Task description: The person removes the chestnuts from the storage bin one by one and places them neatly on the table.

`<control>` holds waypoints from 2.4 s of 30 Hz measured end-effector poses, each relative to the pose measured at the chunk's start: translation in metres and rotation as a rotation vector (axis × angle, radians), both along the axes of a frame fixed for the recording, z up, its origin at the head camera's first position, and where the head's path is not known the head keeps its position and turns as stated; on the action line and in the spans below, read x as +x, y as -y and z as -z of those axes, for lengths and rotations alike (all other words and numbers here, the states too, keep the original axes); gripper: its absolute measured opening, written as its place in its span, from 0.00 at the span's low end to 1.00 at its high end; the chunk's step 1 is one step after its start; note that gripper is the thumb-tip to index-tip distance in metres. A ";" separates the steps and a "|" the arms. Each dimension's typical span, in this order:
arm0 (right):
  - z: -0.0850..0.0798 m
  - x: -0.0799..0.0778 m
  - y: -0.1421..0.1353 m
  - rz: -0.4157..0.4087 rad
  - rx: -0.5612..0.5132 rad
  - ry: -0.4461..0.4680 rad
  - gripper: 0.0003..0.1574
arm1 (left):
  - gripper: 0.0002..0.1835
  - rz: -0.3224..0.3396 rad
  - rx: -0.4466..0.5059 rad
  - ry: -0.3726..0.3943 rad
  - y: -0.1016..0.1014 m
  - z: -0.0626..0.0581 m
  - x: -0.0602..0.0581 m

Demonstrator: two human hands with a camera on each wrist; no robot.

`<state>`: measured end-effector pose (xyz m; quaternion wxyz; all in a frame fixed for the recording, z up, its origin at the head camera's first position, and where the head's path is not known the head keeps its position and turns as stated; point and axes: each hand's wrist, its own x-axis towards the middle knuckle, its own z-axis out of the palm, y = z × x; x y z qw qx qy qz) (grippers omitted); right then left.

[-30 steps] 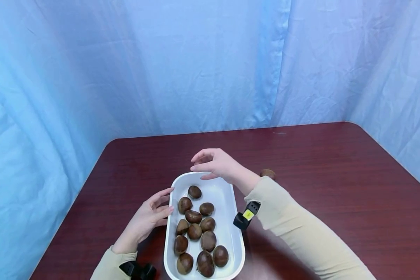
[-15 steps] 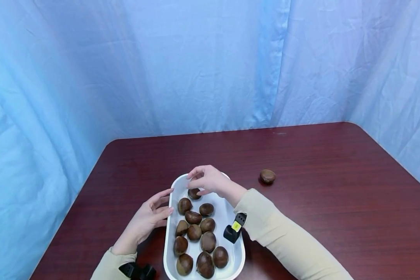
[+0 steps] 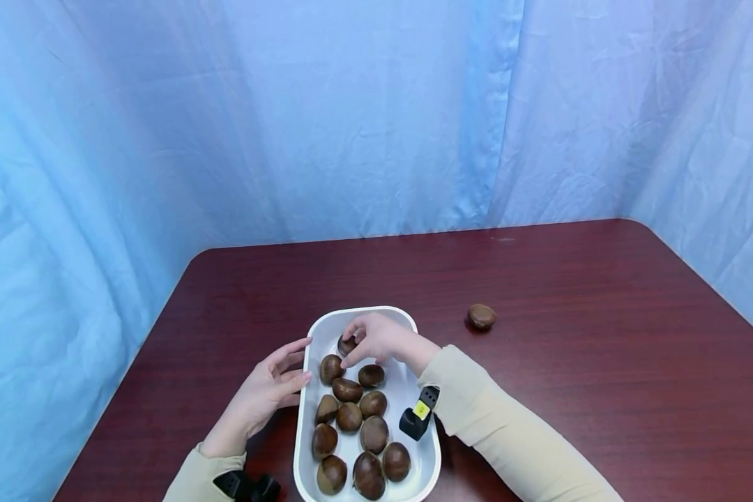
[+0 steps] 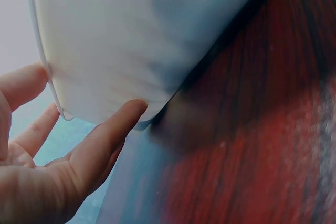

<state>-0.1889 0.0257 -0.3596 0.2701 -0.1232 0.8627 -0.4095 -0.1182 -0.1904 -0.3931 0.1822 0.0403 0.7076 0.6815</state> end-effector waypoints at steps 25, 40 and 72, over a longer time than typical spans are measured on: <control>0.006 0.008 -0.001 -0.145 0.149 0.057 0.13 | 0.34 -0.001 0.008 0.008 0.001 0.000 0.002; 0.008 0.005 -0.004 -0.057 -0.046 0.045 0.08 | 0.36 -0.001 0.003 0.006 0.001 0.000 0.002; -0.039 0.013 -0.048 -0.051 -0.287 -0.063 0.11 | 0.34 -0.036 -0.026 0.017 -0.002 0.000 0.002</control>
